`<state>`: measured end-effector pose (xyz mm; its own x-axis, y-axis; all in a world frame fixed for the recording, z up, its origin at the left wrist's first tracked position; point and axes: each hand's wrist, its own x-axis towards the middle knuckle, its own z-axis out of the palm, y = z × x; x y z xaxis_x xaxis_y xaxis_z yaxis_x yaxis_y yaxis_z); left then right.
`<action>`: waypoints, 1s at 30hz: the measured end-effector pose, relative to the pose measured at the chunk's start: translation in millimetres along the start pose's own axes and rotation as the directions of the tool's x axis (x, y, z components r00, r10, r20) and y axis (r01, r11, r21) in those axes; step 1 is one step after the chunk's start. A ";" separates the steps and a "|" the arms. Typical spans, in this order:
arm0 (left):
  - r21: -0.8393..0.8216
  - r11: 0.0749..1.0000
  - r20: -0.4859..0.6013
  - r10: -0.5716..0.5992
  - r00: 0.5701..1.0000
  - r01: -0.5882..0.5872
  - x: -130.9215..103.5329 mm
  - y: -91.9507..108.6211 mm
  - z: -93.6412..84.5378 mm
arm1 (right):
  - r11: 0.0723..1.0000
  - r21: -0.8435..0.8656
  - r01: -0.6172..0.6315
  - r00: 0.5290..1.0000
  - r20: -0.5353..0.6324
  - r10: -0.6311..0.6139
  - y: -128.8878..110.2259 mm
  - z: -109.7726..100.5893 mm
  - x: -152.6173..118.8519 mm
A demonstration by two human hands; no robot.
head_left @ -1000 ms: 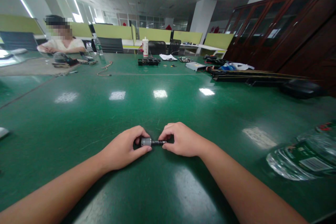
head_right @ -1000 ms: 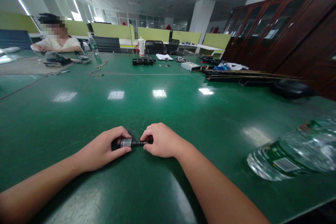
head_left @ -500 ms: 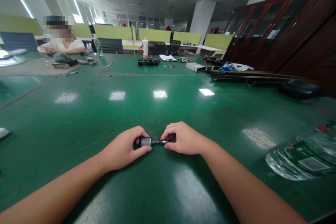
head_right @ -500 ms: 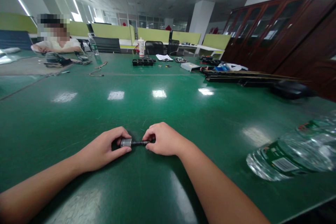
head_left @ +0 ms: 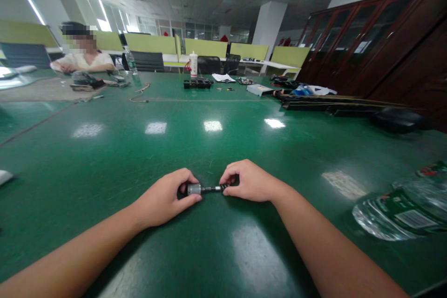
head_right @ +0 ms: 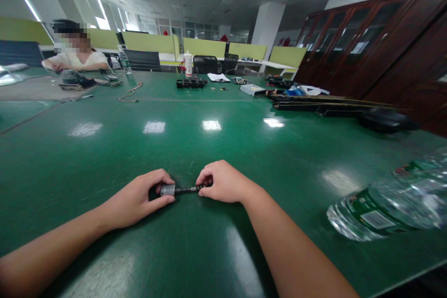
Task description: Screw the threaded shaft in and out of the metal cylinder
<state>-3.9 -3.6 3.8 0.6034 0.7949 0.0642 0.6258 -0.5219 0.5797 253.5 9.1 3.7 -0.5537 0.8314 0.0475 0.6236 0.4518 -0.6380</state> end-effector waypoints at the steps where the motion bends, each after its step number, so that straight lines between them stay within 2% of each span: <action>1: -0.003 1.000 0.001 0.000 1.000 0.000 -0.4 -0.2 -0.4 | 0.999 0.008 -0.035 0.999 -0.010 0.035 2.8 -2.9 -0.5; 3: -0.006 1.000 0.002 0.002 1.000 -0.002 -1.3 -0.6 -1.4 | 0.992 0.029 -0.119 0.992 -0.032 0.120 7.6 -7.9 -1.2; 5: -0.006 1.000 0.003 0.002 1.000 -0.002 -2.4 -1.2 -2.4 | 0.988 0.047 -0.150 0.988 -0.026 0.152 9.8 -10.7 -1.6; 10: -0.002 1.000 0.001 0.008 1.000 -0.008 -3.7 -2.0 -2.5 | 0.998 0.019 -0.066 0.998 -0.021 0.066 5.4 -9.1 -1.5; 14: 0.006 1.000 0.003 0.007 1.000 -0.007 -2.8 -1.4 -1.0 | 0.999 0.018 -0.043 0.999 -0.002 0.043 3.1 -6.7 -1.9; 25: 0.005 1.000 0.014 -0.006 1.000 0.005 -0.3 -3.7 0.2 | 0.993 0.064 -0.097 0.994 0.048 0.094 1.6 -3.2 0.5; 30: 0.001 1.000 0.014 -0.004 1.000 0.004 0.6 -2.9 0.8 | 0.996 0.047 -0.081 0.996 0.045 0.079 2.6 -2.4 -0.3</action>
<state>-5.0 -1.8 1.5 0.6079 0.7924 0.0503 0.6285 -0.5190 0.5794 256.6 10.8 3.9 -0.5266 0.8493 -0.0376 0.6401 0.3671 -0.6749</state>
